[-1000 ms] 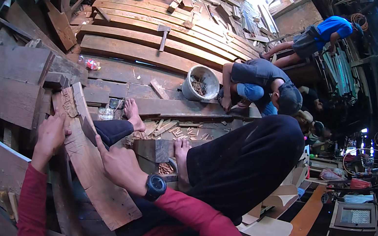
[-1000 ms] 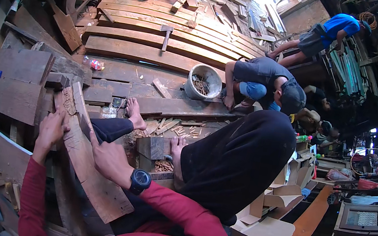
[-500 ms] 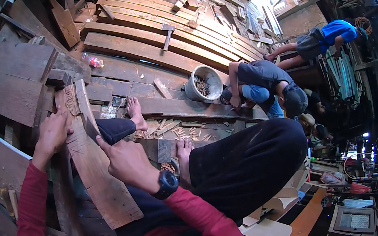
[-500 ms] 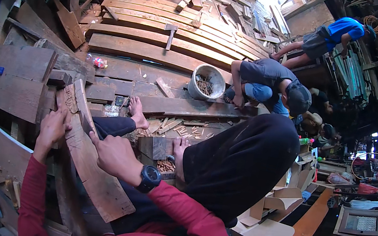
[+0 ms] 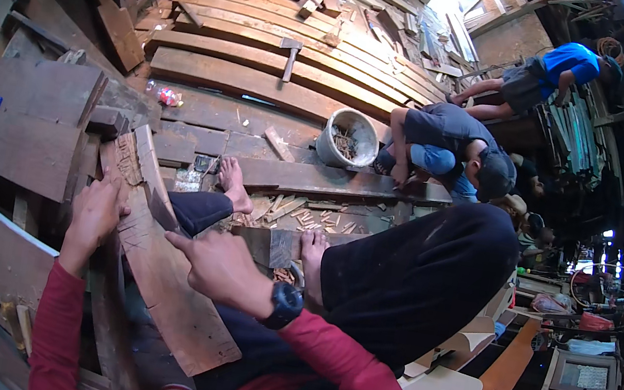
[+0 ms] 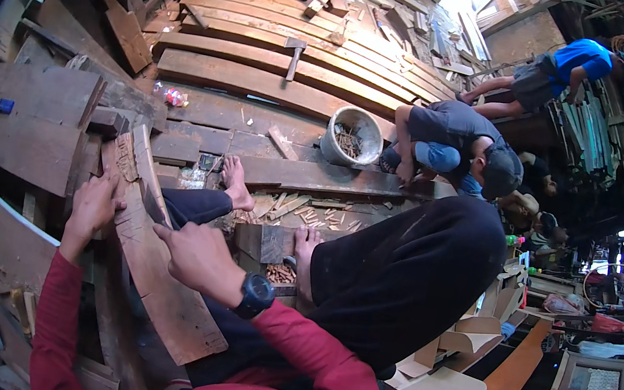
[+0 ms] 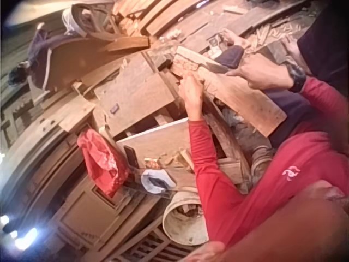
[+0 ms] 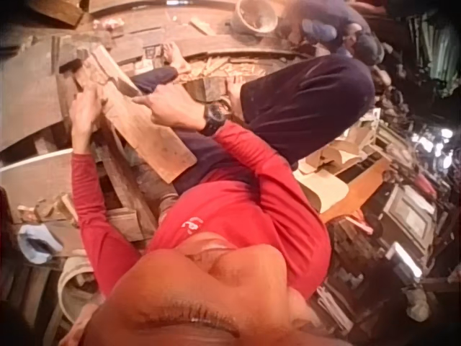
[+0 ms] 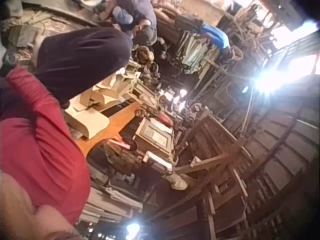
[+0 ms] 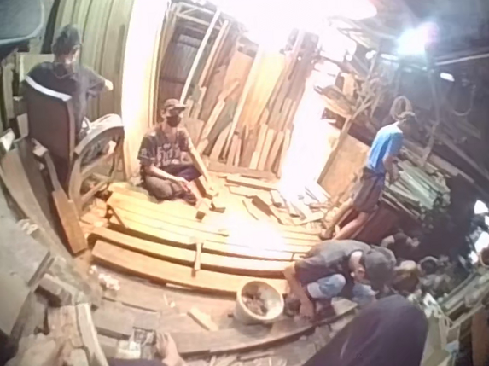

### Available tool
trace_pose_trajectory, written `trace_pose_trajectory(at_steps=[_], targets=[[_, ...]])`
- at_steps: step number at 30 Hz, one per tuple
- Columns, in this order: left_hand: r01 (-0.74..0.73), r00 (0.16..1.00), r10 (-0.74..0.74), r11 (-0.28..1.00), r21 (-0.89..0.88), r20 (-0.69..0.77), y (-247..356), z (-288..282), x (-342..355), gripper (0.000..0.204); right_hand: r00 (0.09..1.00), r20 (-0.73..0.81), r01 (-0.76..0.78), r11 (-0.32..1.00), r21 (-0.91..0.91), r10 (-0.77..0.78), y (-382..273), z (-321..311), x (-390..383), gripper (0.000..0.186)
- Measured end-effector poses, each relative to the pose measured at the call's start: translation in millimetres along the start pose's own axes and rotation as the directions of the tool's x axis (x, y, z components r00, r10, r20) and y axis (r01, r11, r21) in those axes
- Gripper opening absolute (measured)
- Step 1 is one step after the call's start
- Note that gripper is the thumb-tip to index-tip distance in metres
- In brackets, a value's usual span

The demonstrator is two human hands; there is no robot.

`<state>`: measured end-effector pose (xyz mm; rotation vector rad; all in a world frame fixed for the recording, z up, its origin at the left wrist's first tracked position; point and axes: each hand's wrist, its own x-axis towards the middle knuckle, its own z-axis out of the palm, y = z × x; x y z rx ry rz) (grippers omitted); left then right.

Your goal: The person holds a wooden workpiece and scores lines along its surface using a metal chisel tool.

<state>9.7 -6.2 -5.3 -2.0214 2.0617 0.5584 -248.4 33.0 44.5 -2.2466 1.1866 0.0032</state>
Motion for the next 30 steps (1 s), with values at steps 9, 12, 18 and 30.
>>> trace_pose_trajectory(at_steps=[9,12,18,30], targets=[[-0.015,0.998,0.015,1.000,0.004,-0.064,-4,6,-1,0.050,0.998,0.057,0.027,1.000,0.003,-0.027,-1,-14,0,0.067],[-0.001,0.999,0.001,1.000,-0.010,-0.033,5,-2,-2,0.051,0.998,0.056,0.019,1.000,0.001,-0.020,-4,-9,-2,0.067],[-0.005,1.000,0.005,1.000,0.008,-0.029,-1,4,-1,0.052,0.998,0.041,0.044,0.999,0.000,-0.044,-3,-8,0,0.066],[0.009,1.000,-0.009,1.000,0.019,-0.015,-1,4,-1,0.052,0.995,0.100,-0.007,0.997,-0.076,0.014,-2,-11,-1,0.078]])
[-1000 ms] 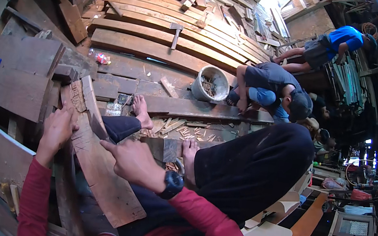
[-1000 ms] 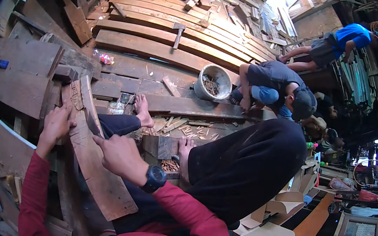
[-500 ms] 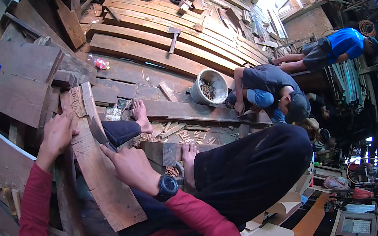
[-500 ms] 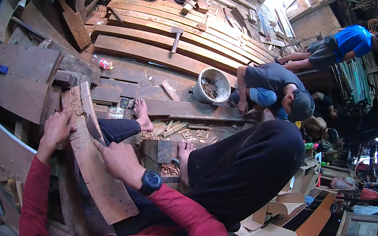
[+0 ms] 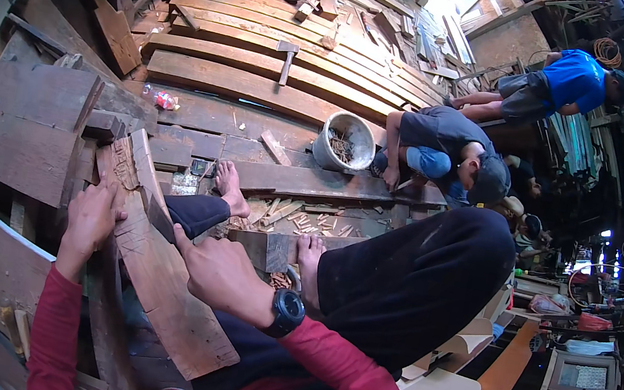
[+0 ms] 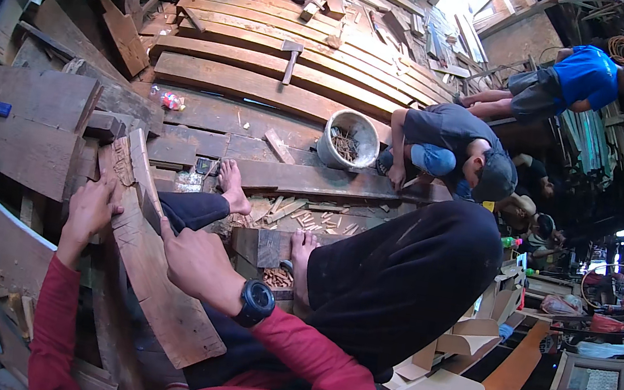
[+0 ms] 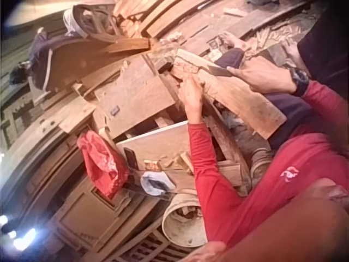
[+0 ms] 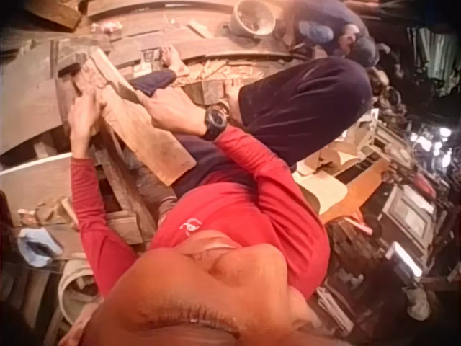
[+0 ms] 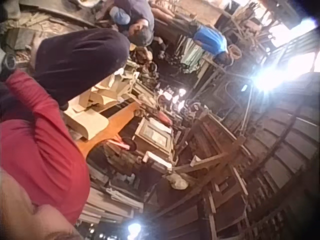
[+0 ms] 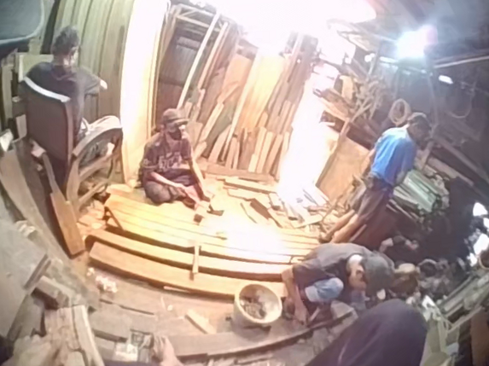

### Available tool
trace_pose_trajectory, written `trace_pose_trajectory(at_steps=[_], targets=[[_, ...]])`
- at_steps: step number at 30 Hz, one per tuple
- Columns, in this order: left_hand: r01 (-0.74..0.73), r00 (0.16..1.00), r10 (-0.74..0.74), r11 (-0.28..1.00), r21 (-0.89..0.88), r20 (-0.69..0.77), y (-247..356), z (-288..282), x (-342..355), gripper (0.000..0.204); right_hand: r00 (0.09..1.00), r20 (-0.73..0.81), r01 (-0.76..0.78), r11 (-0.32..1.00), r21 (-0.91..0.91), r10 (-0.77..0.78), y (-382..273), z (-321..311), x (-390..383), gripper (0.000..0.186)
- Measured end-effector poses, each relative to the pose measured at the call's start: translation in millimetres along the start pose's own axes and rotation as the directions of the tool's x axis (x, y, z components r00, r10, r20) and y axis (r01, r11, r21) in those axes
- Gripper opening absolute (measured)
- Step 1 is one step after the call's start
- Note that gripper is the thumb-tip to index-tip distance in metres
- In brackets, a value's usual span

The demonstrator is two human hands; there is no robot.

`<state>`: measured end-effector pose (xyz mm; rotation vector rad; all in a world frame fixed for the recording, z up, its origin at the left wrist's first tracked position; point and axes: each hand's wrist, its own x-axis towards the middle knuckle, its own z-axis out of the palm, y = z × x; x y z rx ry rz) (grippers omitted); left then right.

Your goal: The person holds a wooden workpiece and scores lines along its surface using a metal chisel tool.

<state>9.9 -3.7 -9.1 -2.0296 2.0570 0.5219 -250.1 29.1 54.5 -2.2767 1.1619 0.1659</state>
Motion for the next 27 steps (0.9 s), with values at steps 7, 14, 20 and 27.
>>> trace_pose_trajectory(at_steps=[7,14,20,27], targets=[[-0.004,1.000,0.004,1.000,-0.007,0.012,3,-4,2,0.051,0.997,-0.064,0.032,0.999,-0.004,-0.032,5,2,2,0.074],[-0.024,0.998,0.023,1.000,-0.009,-0.066,-2,6,2,0.050,0.998,-0.048,0.031,0.999,-0.007,-0.031,6,13,3,0.078],[0.046,0.999,-0.046,0.999,-0.015,0.004,-1,4,4,0.060,0.999,-0.020,0.028,0.996,0.087,-0.027,11,-6,3,0.074],[0.051,0.999,-0.050,0.998,-0.029,0.001,-2,4,3,0.060,0.999,-0.042,0.034,0.996,0.080,-0.031,10,-6,4,0.071]])
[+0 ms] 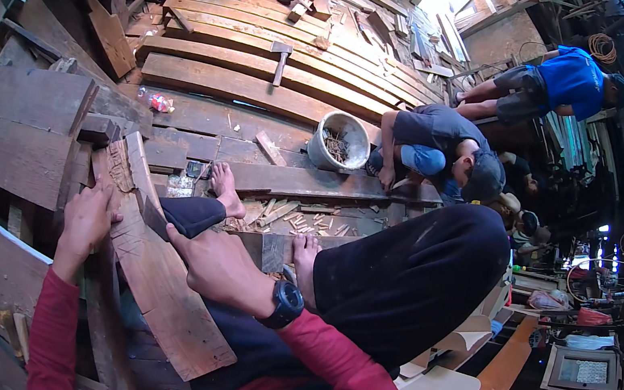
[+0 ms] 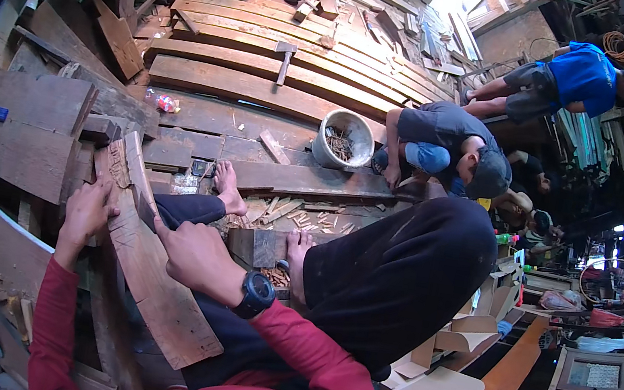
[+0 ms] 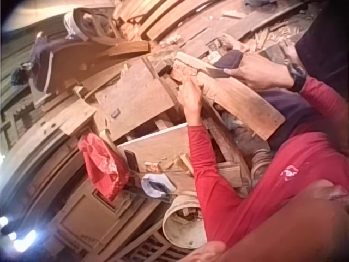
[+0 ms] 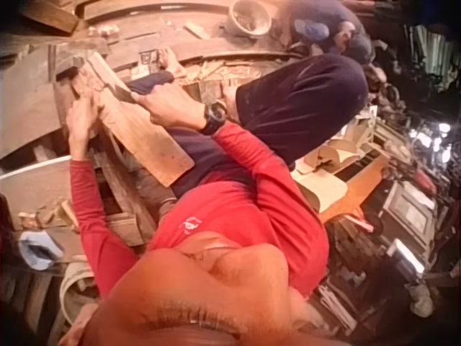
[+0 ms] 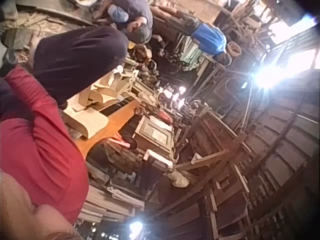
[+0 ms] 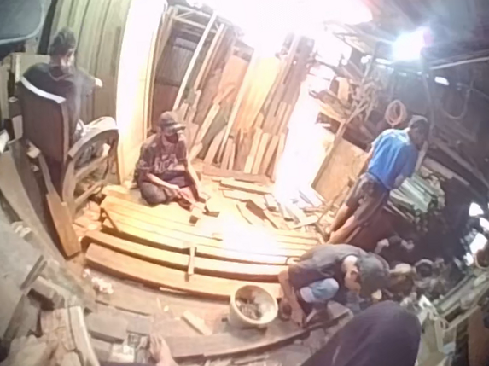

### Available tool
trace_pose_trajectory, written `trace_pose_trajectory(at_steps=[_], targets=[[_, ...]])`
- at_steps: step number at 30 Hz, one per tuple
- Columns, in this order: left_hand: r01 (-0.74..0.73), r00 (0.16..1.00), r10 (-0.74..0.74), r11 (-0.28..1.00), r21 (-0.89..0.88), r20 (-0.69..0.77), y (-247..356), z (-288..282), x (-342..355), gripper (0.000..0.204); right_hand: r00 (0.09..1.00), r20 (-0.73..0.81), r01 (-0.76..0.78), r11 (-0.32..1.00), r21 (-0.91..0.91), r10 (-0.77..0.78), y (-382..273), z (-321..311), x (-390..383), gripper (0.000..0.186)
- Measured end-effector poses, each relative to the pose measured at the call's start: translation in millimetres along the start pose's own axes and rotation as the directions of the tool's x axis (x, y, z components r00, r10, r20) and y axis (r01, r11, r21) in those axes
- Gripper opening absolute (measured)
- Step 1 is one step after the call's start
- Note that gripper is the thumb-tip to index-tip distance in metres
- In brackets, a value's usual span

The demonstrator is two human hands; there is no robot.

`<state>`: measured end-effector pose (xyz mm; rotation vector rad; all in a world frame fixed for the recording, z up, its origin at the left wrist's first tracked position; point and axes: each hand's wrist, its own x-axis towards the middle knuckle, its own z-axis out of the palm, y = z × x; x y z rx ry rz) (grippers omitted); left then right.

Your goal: The person holds a wooden workpiece and scores lines along its surface using a metal chisel tool.

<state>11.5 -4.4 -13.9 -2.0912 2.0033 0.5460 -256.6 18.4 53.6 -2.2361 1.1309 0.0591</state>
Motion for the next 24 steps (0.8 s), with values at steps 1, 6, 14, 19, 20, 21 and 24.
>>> trace_pose_trajectory(at_steps=[1,6,14,19,20,21,24], targets=[[0.000,1.000,0.000,1.000,-0.002,-0.015,0,0,2,0.060,1.000,0.020,-0.006,1.000,0.029,0.005,1,-3,1,0.073],[-0.002,1.000,0.002,1.000,0.001,0.006,3,-5,2,0.060,0.998,-0.065,0.002,0.999,-0.043,-0.005,4,22,-1,0.067],[-0.051,0.998,0.052,0.998,0.035,-0.018,4,-4,0,0.056,0.993,-0.116,-0.014,1.000,-0.005,0.013,0,21,-1,0.064],[0.052,0.997,-0.052,0.999,-0.002,0.058,5,-6,2,0.059,0.999,-0.054,0.002,0.999,0.048,0.001,9,2,2,0.068],[0.054,0.997,-0.053,0.999,-0.001,0.059,5,-6,1,0.059,0.997,-0.070,0.026,0.997,0.067,-0.021,9,0,1,0.068],[0.043,0.998,-0.044,0.999,0.005,0.050,5,-6,0,0.060,0.997,-0.069,0.027,0.997,0.069,-0.022,8,9,1,0.068],[0.028,0.999,-0.028,1.000,0.000,0.043,4,-6,3,0.061,0.991,-0.132,0.031,0.999,-0.033,-0.035,5,27,-2,0.064]])
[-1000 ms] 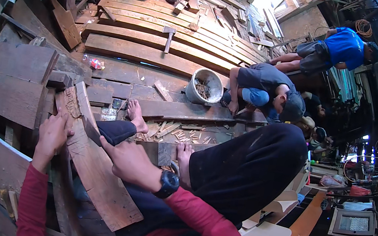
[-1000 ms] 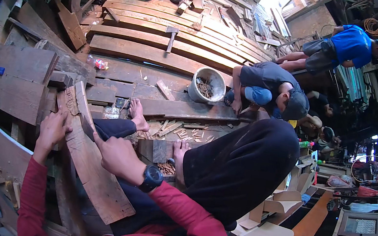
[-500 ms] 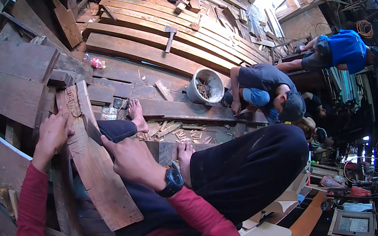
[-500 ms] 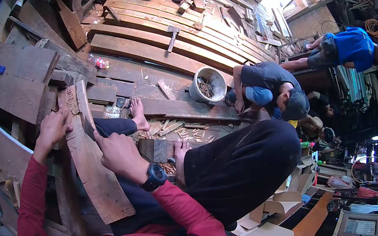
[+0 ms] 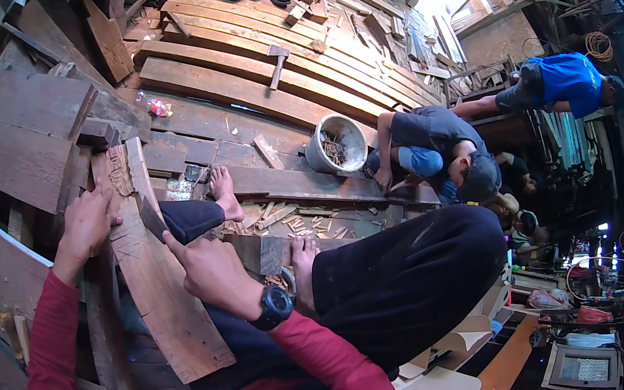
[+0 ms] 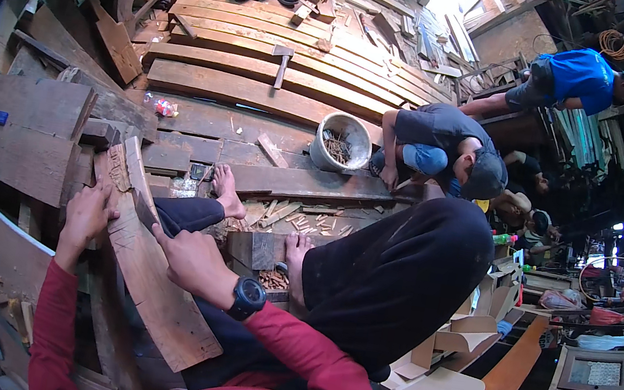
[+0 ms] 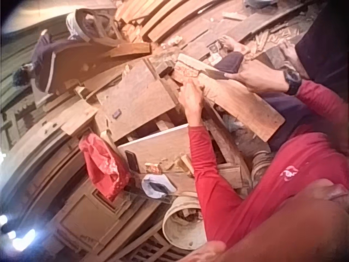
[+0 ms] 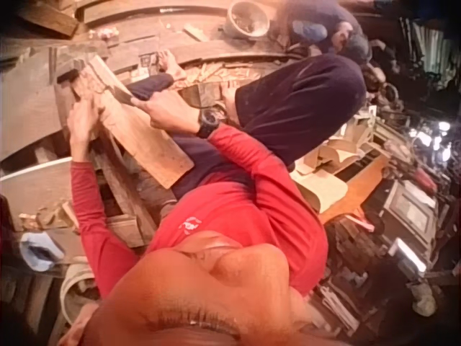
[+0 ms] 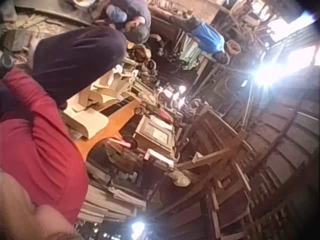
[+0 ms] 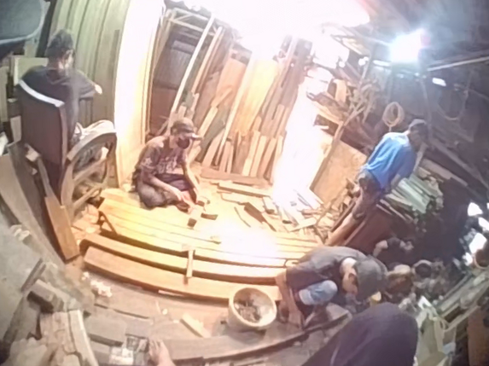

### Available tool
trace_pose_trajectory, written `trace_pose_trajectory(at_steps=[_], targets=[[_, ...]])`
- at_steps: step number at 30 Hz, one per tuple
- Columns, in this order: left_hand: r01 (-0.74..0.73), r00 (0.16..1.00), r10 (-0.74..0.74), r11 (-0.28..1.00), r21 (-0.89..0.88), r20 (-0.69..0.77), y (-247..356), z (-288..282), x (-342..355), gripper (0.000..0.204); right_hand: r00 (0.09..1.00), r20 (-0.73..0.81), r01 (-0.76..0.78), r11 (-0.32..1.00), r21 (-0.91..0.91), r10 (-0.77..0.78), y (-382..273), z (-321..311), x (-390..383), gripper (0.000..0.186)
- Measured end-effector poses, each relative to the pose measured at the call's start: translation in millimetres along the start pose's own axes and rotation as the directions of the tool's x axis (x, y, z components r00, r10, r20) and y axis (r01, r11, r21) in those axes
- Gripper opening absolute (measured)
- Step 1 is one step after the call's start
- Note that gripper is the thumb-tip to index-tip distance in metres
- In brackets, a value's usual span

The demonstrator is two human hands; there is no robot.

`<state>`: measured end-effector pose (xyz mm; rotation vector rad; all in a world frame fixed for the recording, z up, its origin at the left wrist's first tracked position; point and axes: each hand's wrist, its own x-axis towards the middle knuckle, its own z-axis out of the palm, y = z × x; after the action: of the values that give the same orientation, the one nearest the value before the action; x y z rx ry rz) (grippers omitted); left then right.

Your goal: The person holds a wooden workpiece and scores lines along its surface using a metal chisel tool.

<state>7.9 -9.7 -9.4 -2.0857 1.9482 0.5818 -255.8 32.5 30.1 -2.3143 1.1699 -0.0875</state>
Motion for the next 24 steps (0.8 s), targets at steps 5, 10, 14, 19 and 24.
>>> trace_pose_trajectory(at_steps=[5,10,14,19,24], targets=[[-0.045,0.998,0.045,0.999,0.011,-0.034,-1,2,-1,0.064,0.998,0.056,-0.001,1.000,0.012,0.001,-8,-16,3,0.066],[-0.072,0.994,0.074,0.997,0.031,-0.076,-3,4,-5,0.055,1.000,0.014,0.017,1.000,-0.005,-0.017,-2,-9,2,0.066],[-0.090,0.990,0.091,0.996,0.013,-0.103,-1,2,-6,0.055,0.998,0.055,-0.015,1.000,-0.002,0.015,-6,-13,2,0.064],[0.042,0.998,-0.042,0.999,-0.004,0.054,4,-6,0,0.060,0.997,0.081,-0.009,1.000,0.026,0.007,-6,-19,6,0.063],[-0.067,0.997,0.067,0.998,0.014,-0.040,0,0,-3,0.056,1.000,0.004,0.009,1.000,0.015,-0.009,-1,-5,0,0.062]])
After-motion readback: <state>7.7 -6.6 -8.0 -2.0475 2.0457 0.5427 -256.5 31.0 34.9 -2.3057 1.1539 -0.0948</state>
